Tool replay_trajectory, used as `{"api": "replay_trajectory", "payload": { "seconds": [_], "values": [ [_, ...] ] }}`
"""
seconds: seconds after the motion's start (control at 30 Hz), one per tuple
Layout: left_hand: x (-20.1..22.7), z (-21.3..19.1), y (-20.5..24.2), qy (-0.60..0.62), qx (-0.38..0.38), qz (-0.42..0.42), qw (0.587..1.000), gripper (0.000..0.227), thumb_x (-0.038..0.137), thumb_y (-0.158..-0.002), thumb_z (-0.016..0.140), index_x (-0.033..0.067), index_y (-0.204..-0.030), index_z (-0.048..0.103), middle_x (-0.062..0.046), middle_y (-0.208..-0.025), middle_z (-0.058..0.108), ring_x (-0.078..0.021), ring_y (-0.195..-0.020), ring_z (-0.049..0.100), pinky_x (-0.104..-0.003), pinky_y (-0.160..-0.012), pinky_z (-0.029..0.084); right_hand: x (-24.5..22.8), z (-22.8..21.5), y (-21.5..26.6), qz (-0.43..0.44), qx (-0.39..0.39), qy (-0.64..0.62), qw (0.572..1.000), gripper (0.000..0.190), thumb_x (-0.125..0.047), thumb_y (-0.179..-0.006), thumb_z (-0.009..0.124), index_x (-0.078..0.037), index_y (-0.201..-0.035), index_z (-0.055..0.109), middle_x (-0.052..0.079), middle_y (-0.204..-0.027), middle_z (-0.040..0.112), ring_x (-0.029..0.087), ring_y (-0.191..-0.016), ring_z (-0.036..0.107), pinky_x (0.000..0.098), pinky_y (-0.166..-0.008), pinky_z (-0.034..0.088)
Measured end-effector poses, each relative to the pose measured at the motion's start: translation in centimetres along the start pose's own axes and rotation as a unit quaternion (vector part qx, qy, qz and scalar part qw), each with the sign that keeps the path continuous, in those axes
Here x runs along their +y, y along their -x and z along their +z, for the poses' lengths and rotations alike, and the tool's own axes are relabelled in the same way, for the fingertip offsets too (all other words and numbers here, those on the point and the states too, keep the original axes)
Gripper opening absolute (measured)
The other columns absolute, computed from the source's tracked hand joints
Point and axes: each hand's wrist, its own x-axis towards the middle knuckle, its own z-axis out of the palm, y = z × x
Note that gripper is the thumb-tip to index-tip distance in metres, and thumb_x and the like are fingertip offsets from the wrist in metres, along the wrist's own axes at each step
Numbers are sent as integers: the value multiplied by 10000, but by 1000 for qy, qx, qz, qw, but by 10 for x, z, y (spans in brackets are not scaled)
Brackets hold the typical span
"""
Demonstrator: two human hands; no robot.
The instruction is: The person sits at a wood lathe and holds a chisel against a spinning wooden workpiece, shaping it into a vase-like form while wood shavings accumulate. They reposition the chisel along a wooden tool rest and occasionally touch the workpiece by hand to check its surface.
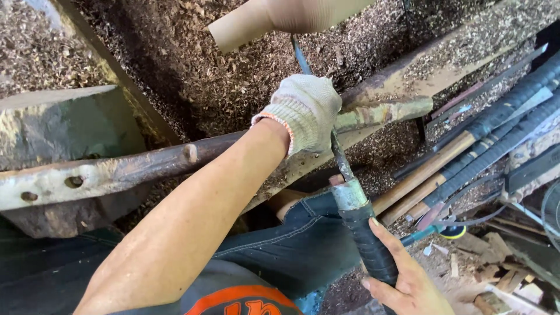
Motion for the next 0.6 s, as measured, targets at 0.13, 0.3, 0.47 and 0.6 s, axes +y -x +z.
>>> {"api": "replay_trajectory", "payload": {
  "seconds": [0.13,0.3,0.47,0.6],
  "values": [
    [1,0,6,-5,6,-10,1000,381,340,-705,845,142,-1021,764,-140,-913,701,-337,-841,725,-441,-719,587,-7,-7,-6,-74,-17,95,993,970,83,-786,759,-85,-1607,271,116,-1594,416,166,-1408,409,335,-1113,312],
    [11,7,21,5,65,-17,998,655,272,-743,801,178,-1347,566,-203,-1169,621,-314,-744,701,-430,-585,579,76,-27,22,-53,-8,24,998,1111,25,-837,826,-115,-1717,162,187,-1442,486,246,-1283,508,416,-1072,431],
    [7,54,21,115,226,-22,967,530,331,-965,616,165,-1452,490,-252,-1182,618,-351,-691,693,-471,-616,560,146,-20,39,-181,77,-25,980,936,-99,-742,914,71,-1528,435,261,-1350,653,332,-1172,684,442,-1037,488],
    [7,51,21,37,288,127,948,576,136,-835,633,198,-1400,537,-310,-1405,524,-365,-643,674,-485,-558,560,161,-4,53,-165,108,-102,975,831,-188,-781,855,88,-1469,477,291,-1310,656,349,-1175,664,456,-1020,479]
  ]
}}
